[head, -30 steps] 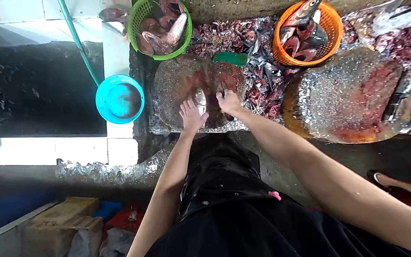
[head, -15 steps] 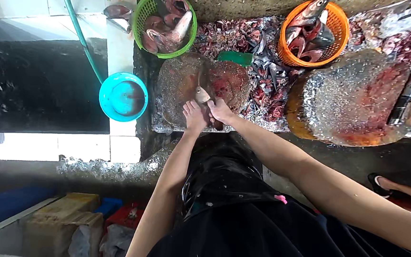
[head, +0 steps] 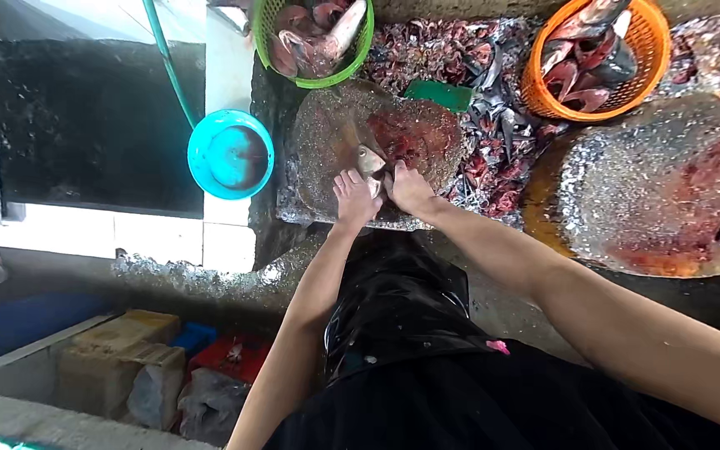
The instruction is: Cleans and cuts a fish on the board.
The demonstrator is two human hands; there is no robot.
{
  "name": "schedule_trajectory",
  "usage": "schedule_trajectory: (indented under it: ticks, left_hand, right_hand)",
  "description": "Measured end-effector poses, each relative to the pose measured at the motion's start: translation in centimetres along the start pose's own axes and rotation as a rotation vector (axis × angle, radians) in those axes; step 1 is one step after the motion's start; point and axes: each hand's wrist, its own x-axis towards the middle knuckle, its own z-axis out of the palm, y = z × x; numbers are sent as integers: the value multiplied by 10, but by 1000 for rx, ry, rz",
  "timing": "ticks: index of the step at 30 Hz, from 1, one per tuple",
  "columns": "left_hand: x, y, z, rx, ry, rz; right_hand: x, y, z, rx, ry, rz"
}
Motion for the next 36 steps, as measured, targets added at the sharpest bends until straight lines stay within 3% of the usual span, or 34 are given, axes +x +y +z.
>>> schedule_trajectory:
  ticks: [5,7,10,14,17,19,24,36]
  left_hand:
    - [-1,-2,6,-23,30,9]
    - [1,1,6,-1,15,15]
    - [2,4,7,19,31,18]
    - [-1,4,5,20,24,17]
    - [-2,1,4,20,10,23]
    - [-1,0,3,14,16,28]
    - [2,1,2,8,-3,9]
    - [0,-4,6,-49,49,9]
  right_hand:
    - [0,11,-14,-256,84,-114]
    - [8,17,-23,-193,63,-112]
    - [16,22,-33,210,-35,-2]
    - [6,15,-9,1103,-200,197]
    - [0,5,7,1311,-271,215]
    - [-1,2,14,1127,-198,146]
    - [1,1,6,314,-10,18]
    - [-8,21,-13,-258,113,-89]
